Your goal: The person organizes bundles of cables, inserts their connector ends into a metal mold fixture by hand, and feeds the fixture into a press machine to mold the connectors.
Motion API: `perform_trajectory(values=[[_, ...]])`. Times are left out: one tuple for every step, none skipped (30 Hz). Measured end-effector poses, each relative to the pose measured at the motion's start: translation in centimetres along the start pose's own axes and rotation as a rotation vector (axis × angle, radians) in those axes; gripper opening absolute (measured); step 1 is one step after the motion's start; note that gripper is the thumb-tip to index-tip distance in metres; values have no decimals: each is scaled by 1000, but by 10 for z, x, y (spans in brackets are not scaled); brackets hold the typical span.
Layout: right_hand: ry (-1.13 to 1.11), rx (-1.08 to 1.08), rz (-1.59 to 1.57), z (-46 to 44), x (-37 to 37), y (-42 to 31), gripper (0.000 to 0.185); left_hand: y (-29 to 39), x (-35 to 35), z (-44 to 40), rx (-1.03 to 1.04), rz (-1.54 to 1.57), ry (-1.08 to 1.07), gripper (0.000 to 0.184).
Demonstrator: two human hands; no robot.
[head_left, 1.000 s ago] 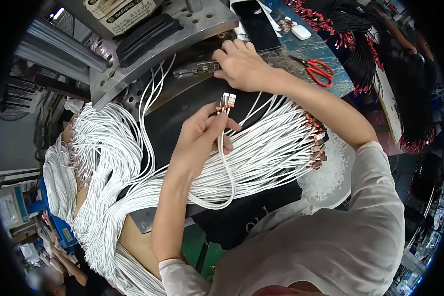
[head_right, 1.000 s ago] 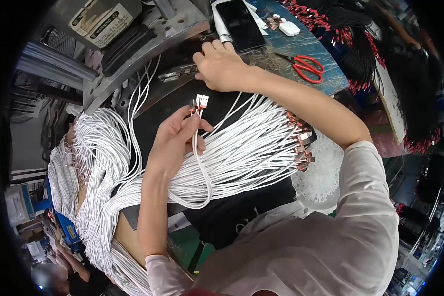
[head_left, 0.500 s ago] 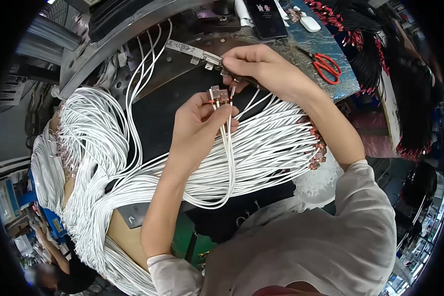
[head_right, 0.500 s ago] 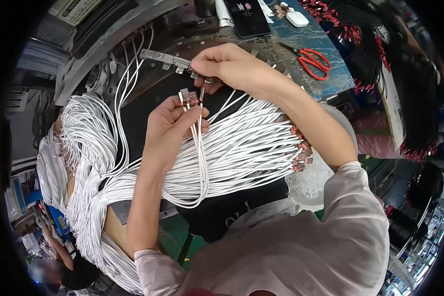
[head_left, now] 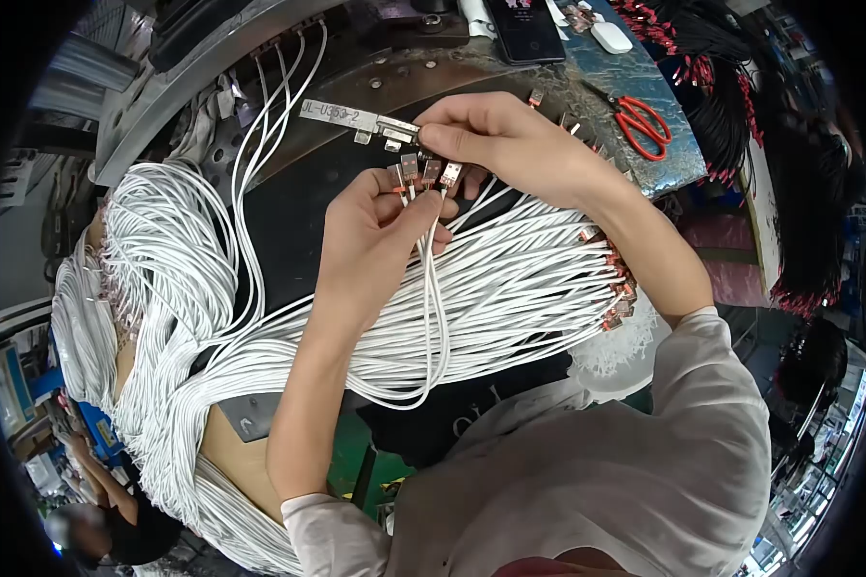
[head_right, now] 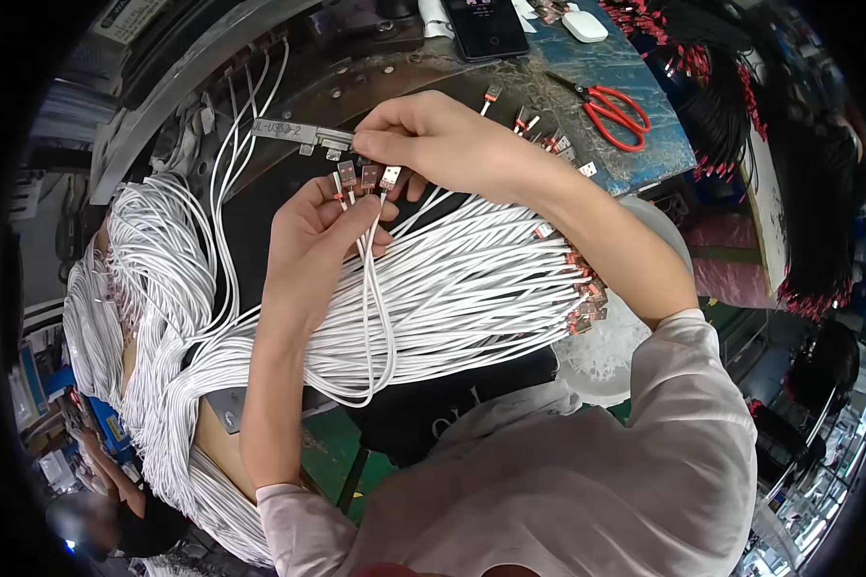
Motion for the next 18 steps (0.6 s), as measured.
perform_trajectory(values=[[7,4,21,0,-1,0,32,0,-1,0,-1,12,15,21],[14,8,42,1,-2,-1,32,-1,-2,1,-2,24,30,20],[31,7,25,2,-3,-1,32,-1,-3,1,-3,36,46,19],[46,6,7,3,-5,-2,33,-2,-5,1,1,42,46,18],[59,5,-11,3,-6,-3,33,-3,-7,1,5,48,47,18],[70,8,-44,4,-4,-6,32,-3,-8,1,10,55,47,17],[63,-19,-10,4,-2,-8,32,-3,-8,1,-1,45,59,17],[56,-49,22,4,-1,-8,32,0,-7,1,-10,33,71,17],[51,-79,54,4,0,-9,32,1,-8,1,-20,20,81,18],[25,-50,59,6,0,-11,33,0,-8,2,-21,28,76,18],[13,-49,64,5,0,-11,33,-1,-8,2,-22,35,71,18],[3,-48,70,5,0,-11,33,-2,-9,2,-23,43,65,19],[-7,-46,76,4,1,-11,34,-2,-9,2,-14,41,58,19],[-3,-26,45,3,1,-8,34,-1,-9,1,-5,40,50,20],[2,-5,14,2,2,-4,34,-1,-8,0,2,39,40,21],[7,17,-16,2,1,-1,33,-2,-8,1,-4,41,49,21],[4,27,-4,2,0,-2,33,-1,-8,1,-9,42,57,22],[3,36,7,3,-3,-4,33,0,-9,2,-14,41,64,22]])
Point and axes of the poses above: each hand's wrist, its own z-axis away from the middle knuckle, its own x-axis out of the palm, y = z × x, the point moved 5 cm from there along -z, towards the middle knuckle, and after that the axes turned 2 degrees about x, right-handed, at the moved point
